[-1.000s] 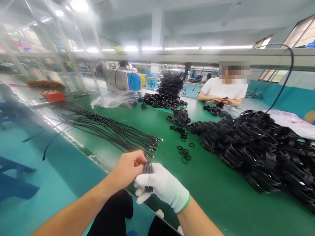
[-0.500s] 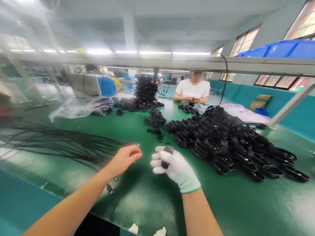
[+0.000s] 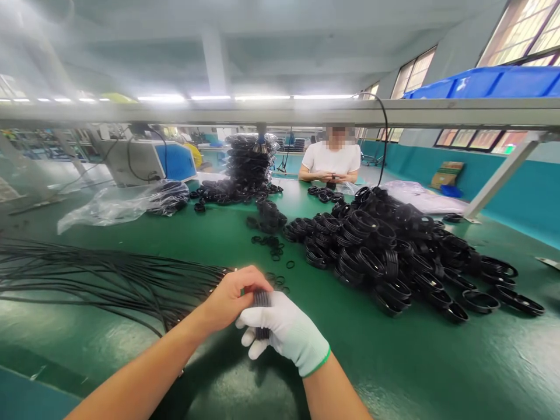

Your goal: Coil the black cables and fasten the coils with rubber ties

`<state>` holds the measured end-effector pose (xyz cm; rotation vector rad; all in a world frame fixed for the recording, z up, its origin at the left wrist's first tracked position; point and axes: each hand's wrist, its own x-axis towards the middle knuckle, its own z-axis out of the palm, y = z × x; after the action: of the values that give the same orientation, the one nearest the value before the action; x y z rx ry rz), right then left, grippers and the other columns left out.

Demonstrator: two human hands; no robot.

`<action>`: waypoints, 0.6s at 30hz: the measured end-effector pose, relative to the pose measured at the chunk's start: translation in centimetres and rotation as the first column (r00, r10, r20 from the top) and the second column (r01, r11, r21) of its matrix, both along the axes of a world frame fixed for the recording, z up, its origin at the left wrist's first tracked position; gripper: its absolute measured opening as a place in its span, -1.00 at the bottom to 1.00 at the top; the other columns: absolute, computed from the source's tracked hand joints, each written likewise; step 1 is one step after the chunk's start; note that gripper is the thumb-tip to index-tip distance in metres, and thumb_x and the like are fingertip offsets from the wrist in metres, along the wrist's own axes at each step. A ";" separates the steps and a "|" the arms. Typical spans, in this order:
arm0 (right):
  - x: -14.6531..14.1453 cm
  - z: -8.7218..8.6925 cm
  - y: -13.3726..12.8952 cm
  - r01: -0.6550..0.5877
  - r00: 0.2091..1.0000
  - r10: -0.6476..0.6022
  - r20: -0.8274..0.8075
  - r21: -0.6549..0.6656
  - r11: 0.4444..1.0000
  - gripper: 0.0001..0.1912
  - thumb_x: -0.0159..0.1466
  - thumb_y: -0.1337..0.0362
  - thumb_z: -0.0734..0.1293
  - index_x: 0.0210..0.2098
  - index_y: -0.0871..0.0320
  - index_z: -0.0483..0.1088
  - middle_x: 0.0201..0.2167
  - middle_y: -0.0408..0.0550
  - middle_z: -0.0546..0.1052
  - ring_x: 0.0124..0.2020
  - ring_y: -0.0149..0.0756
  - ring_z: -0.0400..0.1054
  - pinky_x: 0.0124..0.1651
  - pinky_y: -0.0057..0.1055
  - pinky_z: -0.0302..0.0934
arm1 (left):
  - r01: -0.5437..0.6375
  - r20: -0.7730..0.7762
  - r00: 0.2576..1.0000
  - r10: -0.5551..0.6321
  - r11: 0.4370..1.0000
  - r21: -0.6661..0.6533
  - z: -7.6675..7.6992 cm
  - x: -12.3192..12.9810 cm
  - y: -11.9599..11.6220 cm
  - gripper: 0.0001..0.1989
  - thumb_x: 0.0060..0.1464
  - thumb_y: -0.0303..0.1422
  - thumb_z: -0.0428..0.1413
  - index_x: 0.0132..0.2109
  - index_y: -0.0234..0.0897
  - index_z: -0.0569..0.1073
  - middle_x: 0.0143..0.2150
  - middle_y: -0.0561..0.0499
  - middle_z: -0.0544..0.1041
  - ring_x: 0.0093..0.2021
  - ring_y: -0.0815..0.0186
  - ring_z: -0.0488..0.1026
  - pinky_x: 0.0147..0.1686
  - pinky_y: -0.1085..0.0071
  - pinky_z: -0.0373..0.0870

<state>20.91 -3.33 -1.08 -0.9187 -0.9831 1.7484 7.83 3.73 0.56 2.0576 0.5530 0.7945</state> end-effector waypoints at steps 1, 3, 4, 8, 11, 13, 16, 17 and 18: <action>0.2 0.0 0.0 0.011 1.000 -0.011 -0.007 -0.001 1.000 -0.75 0.05 0.25 0.41 -0.34 0.32 0.41 -0.38 0.02 0.47 -0.55 -0.40 0.36 -0.67 -0.55 0.27 | -0.006 0.002 1.000 0.006 1.000 -0.003 0.0 -0.2 0.2 -0.65 -0.09 -0.65 -0.02 -0.24 -0.25 0.54 -0.25 0.02 0.47 -0.25 0.36 0.40 -0.22 0.44 0.34; 1.0 0.0 0.0 0.078 0.996 -0.078 -0.033 -0.004 0.997 -0.74 0.07 0.26 0.40 -0.29 0.29 0.39 -0.39 0.01 0.48 -0.55 -0.41 0.35 -0.66 -0.55 0.24 | -0.035 -0.018 0.999 0.034 0.999 -0.030 0.2 -0.8 1.2 -0.62 -0.05 -0.57 0.05 -0.05 -0.21 0.47 -0.15 0.01 0.47 -0.29 0.38 0.40 -0.21 0.43 0.35; 1.6 0.1 0.0 0.137 0.989 -0.138 -0.055 -0.018 0.990 -0.73 0.09 0.27 0.40 -0.25 0.27 0.39 -0.40 0.00 0.49 -0.54 -0.40 0.35 -0.64 -0.55 0.23 | -0.067 -0.056 0.996 0.065 0.997 -0.030 0.2 -1.2 1.9 -0.59 -0.02 -0.51 0.08 0.03 -0.20 0.41 -0.11 0.01 0.46 -0.29 0.39 0.39 -0.22 0.43 0.36; 4.1 0.6 -0.1 0.405 0.896 -0.420 -0.146 -0.120 0.906 -0.68 0.12 0.22 0.40 -0.15 0.19 0.37 -0.40 -0.01 0.51 -0.38 -0.28 0.43 -0.52 -0.49 0.23 | -0.181 -0.292 0.935 0.201 0.979 0.094 -0.8 -2.0 4.9 -0.81 0.04 -0.41 0.05 -0.18 -0.24 0.48 -0.23 0.03 0.50 -0.25 0.33 0.40 -0.20 0.42 0.32; 4.7 0.8 0.0 0.476 0.856 -0.497 -0.143 -0.157 0.865 -0.66 0.10 0.21 0.42 -0.16 0.18 0.38 -0.38 0.00 0.53 -0.33 -0.22 0.45 -0.47 -0.44 0.27 | -0.181 -0.369 0.903 0.218 0.975 0.132 -2.7 -0.8 6.2 -0.90 0.00 -0.44 0.07 -0.34 -0.23 0.49 -0.33 0.04 0.49 -0.26 0.28 0.38 -0.20 0.39 0.28; 4.4 0.7 0.0 0.482 0.856 -0.503 -0.124 -0.163 0.861 -0.66 0.09 0.21 0.43 -0.16 0.17 0.39 -0.38 -0.01 0.53 -0.33 -0.23 0.45 -0.47 -0.45 0.28 | -0.189 -0.394 0.891 0.225 0.973 0.129 -4.0 0.5 6.5 -0.89 -0.02 -0.46 0.08 -0.33 -0.21 0.48 -0.32 0.04 0.49 -0.23 0.26 0.38 -0.17 0.37 0.26; 3.9 0.5 0.1 0.458 0.875 -0.473 -0.102 -0.143 0.877 -0.64 0.07 0.22 0.44 -0.16 0.17 0.38 -0.39 -0.02 0.52 -0.41 -0.32 0.41 -0.53 -0.50 0.22 | -0.206 -0.415 0.883 0.220 0.975 0.079 -5.3 2.1 7.0 -0.89 -0.07 -0.50 0.10 -0.35 -0.20 0.45 -0.31 0.03 0.46 -0.20 0.22 0.37 -0.15 0.35 0.24; 3.9 0.4 0.2 0.456 0.878 -0.469 -0.095 -0.129 0.880 -0.64 0.07 0.22 0.44 -0.16 0.18 0.37 -0.39 -0.02 0.52 -0.44 -0.35 0.38 -0.56 -0.52 0.20 | -0.211 -0.414 0.885 0.212 0.976 0.050 -5.4 2.2 7.2 -0.91 -0.08 -0.50 0.12 -0.38 -0.21 0.43 -0.32 0.02 0.45 -0.20 0.22 0.37 -0.15 0.35 0.23; 3.9 0.4 0.2 0.469 0.874 -0.479 -0.084 -0.112 0.876 -0.64 0.07 0.23 0.44 -0.16 0.18 0.37 -0.39 -0.02 0.52 -0.47 -0.39 0.36 -0.58 -0.54 0.18 | -0.216 -0.406 0.891 0.204 0.976 0.016 -5.5 2.2 7.3 -0.93 -0.09 -0.49 0.12 -0.41 -0.22 0.41 -0.33 0.02 0.44 -0.21 0.22 0.37 -0.16 0.35 0.23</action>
<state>24.82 -3.13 -0.65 -1.0099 -0.5485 1.4087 9.99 11.07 -4.90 2.1697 1.0273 0.4696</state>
